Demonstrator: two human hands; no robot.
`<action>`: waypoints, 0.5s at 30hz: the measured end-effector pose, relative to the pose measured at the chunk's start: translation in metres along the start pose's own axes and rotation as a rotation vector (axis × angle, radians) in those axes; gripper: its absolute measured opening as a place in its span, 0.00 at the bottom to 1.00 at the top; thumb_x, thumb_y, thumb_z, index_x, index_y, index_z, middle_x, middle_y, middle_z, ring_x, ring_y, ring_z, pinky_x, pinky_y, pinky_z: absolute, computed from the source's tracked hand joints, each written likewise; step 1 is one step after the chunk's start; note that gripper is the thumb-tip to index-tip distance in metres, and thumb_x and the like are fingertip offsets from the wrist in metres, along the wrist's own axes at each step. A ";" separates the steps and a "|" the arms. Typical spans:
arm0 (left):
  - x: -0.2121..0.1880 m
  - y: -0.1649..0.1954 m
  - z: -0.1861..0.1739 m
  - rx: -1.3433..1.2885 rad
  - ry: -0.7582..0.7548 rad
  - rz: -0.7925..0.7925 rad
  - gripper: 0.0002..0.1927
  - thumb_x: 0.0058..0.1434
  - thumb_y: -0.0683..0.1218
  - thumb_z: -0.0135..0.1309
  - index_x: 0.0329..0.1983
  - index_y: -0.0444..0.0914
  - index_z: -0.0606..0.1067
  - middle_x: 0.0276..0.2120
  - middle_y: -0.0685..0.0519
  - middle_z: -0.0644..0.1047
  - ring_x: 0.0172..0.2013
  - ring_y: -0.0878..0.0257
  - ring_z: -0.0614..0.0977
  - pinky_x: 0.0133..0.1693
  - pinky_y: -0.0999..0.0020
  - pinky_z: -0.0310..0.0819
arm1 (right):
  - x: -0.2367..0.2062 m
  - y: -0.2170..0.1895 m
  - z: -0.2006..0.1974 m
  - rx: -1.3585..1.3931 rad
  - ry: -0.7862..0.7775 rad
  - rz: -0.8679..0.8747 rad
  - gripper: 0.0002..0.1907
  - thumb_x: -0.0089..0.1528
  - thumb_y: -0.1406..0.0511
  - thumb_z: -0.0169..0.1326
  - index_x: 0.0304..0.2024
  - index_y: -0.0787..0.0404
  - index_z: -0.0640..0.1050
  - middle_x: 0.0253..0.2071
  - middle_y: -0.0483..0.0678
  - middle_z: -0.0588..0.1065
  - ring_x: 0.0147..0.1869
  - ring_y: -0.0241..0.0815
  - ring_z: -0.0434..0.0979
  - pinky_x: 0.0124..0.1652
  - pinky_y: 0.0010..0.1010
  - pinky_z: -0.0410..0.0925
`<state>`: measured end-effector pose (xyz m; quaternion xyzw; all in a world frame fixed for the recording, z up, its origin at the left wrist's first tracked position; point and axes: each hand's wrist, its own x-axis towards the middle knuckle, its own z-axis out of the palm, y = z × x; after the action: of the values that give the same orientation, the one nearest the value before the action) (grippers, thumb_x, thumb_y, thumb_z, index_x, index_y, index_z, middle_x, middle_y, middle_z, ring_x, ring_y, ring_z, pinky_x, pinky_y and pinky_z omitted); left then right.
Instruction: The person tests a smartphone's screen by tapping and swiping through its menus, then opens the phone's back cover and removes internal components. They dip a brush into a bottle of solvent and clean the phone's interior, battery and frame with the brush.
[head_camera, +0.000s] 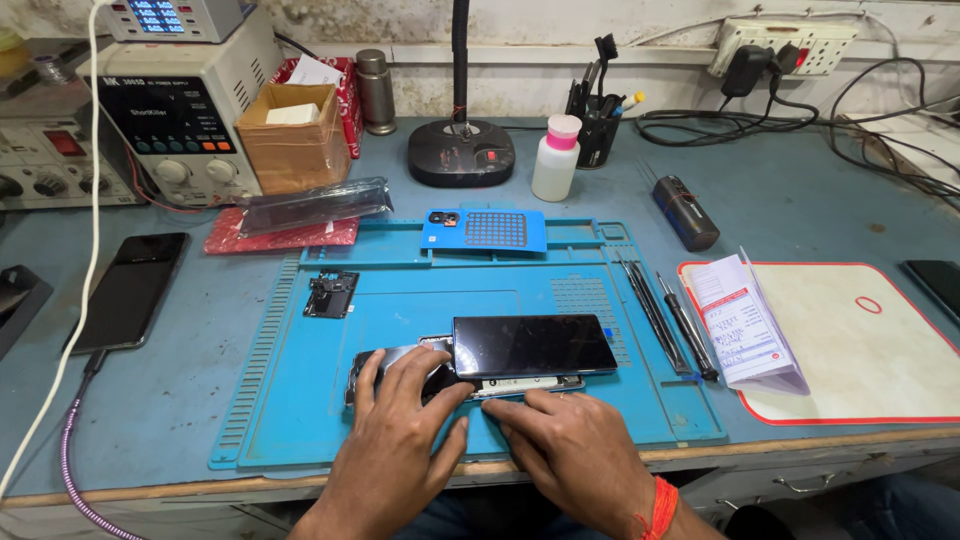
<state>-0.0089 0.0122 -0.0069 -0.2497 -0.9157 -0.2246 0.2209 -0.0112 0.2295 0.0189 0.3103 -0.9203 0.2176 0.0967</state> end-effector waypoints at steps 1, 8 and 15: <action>0.001 -0.001 0.001 -0.001 -0.005 -0.006 0.16 0.60 0.49 0.56 0.48 0.38 0.80 0.56 0.40 0.70 0.64 0.46 0.65 0.65 0.35 0.44 | 0.001 0.001 0.001 0.002 0.001 -0.004 0.15 0.61 0.64 0.55 0.50 0.52 0.82 0.29 0.47 0.76 0.32 0.50 0.79 0.31 0.43 0.70; 0.015 -0.007 0.009 -0.012 -0.008 -0.023 0.16 0.59 0.49 0.56 0.48 0.37 0.79 0.56 0.41 0.70 0.64 0.47 0.66 0.64 0.35 0.45 | 0.012 0.018 0.005 0.010 0.020 -0.027 0.15 0.61 0.64 0.55 0.51 0.53 0.81 0.31 0.47 0.77 0.33 0.51 0.79 0.32 0.44 0.70; 0.038 0.006 0.037 -0.015 -0.014 -0.023 0.16 0.59 0.48 0.56 0.48 0.37 0.79 0.56 0.41 0.70 0.64 0.46 0.66 0.65 0.35 0.45 | 0.007 0.054 -0.007 0.017 -0.005 -0.001 0.14 0.62 0.63 0.54 0.50 0.53 0.81 0.32 0.46 0.77 0.34 0.51 0.79 0.32 0.44 0.70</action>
<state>-0.0460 0.0502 -0.0149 -0.2421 -0.9183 -0.2321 0.2102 -0.0495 0.2674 0.0090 0.3122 -0.9185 0.2248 0.0920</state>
